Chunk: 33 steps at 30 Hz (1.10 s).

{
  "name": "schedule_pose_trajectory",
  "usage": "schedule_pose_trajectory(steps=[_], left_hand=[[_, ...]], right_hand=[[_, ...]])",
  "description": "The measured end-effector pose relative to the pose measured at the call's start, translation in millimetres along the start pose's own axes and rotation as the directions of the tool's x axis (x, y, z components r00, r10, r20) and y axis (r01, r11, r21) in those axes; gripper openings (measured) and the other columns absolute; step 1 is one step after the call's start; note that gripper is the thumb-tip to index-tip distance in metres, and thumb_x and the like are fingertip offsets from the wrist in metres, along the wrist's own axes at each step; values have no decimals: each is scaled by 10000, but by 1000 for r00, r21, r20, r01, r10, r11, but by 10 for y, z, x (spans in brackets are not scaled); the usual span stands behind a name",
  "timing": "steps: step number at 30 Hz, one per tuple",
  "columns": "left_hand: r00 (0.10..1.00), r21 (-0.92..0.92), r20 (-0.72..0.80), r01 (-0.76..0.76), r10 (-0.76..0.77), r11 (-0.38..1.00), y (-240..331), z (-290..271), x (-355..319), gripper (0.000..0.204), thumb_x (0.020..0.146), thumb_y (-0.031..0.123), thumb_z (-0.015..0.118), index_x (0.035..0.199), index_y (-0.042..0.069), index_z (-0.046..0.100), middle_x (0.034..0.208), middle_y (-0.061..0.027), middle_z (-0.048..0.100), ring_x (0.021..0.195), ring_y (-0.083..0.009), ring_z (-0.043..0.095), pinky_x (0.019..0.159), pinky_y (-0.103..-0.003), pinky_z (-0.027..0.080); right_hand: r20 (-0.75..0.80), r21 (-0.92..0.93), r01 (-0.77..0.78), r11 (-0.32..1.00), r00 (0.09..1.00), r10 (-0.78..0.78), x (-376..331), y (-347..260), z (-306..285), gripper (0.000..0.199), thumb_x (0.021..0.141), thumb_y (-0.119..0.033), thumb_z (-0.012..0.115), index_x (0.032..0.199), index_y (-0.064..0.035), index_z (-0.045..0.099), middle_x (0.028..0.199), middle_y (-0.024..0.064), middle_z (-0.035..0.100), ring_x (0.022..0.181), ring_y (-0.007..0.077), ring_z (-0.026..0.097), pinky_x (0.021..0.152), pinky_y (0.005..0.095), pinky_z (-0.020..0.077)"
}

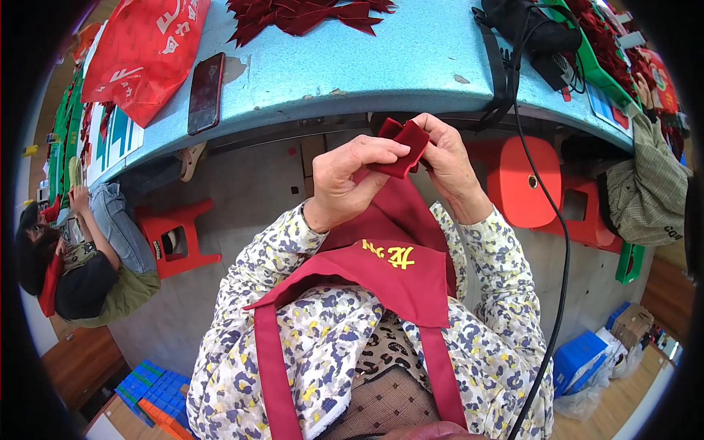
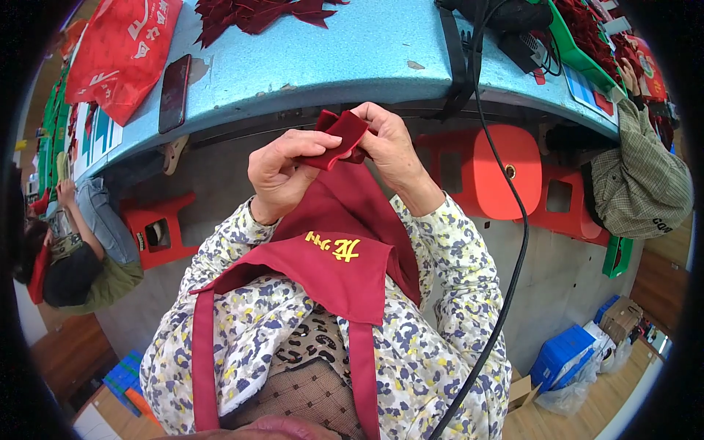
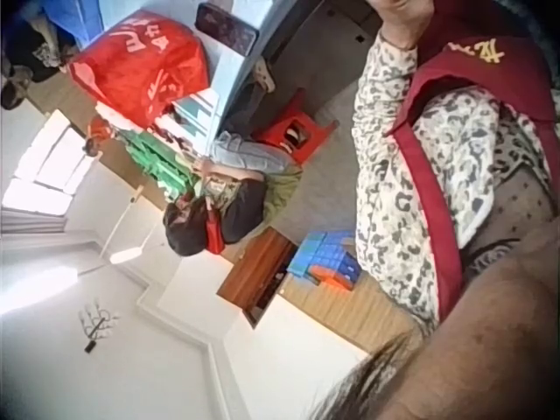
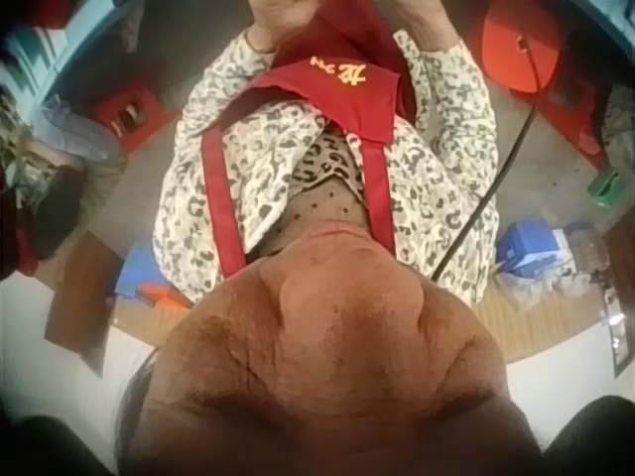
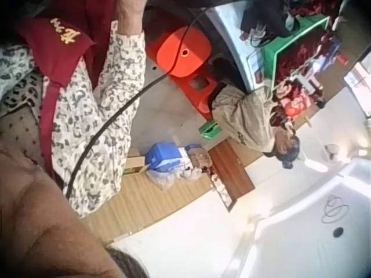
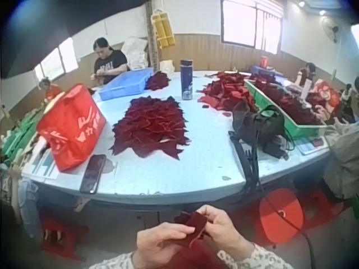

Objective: Assembling small red fabric pieces into decorative shapes at a factory workbench.

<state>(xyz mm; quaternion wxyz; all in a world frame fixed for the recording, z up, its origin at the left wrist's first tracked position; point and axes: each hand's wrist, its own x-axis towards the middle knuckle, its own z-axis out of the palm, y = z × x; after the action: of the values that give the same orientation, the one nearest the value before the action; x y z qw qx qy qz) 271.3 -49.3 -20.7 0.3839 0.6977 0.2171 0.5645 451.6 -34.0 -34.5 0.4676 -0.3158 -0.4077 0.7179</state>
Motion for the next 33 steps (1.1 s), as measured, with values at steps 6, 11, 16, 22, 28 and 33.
schedule_pose_trajectory(steps=[6, 11, 16, 22, 28, 33], left_hand=[[952, -237, 47, 304, -302, 923, 136, -62, 53, 163, 812, -120, 538, 958, -54, 568, 997, -198, 631, 811, -241, 669, 684, -274, 554], [761, -344, 227, 647, -608, 681, 197, -212, 195, 116, 868, -25, 529, 974, -38, 576, 987, -160, 624, 743, -216, 672, 604, -246, 546], [722, -404, 291, 688, -628, 603, 234, -265, 291, 140, 882, 17, 555, 1012, -30, 575, 945, -115, 624, 739, -191, 668, 614, -238, 536], [741, -350, 248, 670, -624, 655, 250, -212, 289, 130, 840, -61, 556, 964, -36, 585, 960, -110, 627, 798, -185, 658, 676, -250, 544], [912, -86, 269, 342, -309, 936, 161, -235, 238, 210, 765, -157, 561, 936, -39, 591, 999, -161, 633, 973, -214, 618, 722, -280, 561], [926, -164, 220, 346, -307, 924, 191, -162, 269, 193, 783, -161, 535, 931, -46, 579, 982, -169, 639, 945, -230, 636, 726, -291, 563]], right_hand=[[-23, -7, -13, 1000, 1000, 13, -17, -20, 24, 162, 899, -148, 589, 972, -8, 553, 861, 31, 615, 733, 61, 578, 659, 195, 476], [8, -24, -13, 1000, 1000, 13, -12, -11, 0, 148, 898, -136, 585, 962, -4, 563, 881, 36, 618, 776, 69, 585, 701, 194, 478], [75, 51, -73, 996, 995, 69, -15, -13, -50, 134, 895, -119, 585, 957, -1, 568, 896, 38, 617, 814, 75, 587, 733, 195, 475], [77, 54, -80, 995, 994, 76, -24, -9, -56, 133, 890, -104, 585, 965, 5, 568, 914, 46, 617, 820, 80, 590, 750, 206, 486], [69, 58, -63, 996, 996, 59, -17, -63, -25, 153, 881, -139, 603, 957, -10, 570, 884, 32, 626, 763, 54, 586, 689, 182, 474], [80, 70, -64, 996, 995, 58, -13, -115, -41, 130, 889, -97, 582, 962, 10, 570, 927, 55, 621, 831, 84, 592, 768, 212, 488]])
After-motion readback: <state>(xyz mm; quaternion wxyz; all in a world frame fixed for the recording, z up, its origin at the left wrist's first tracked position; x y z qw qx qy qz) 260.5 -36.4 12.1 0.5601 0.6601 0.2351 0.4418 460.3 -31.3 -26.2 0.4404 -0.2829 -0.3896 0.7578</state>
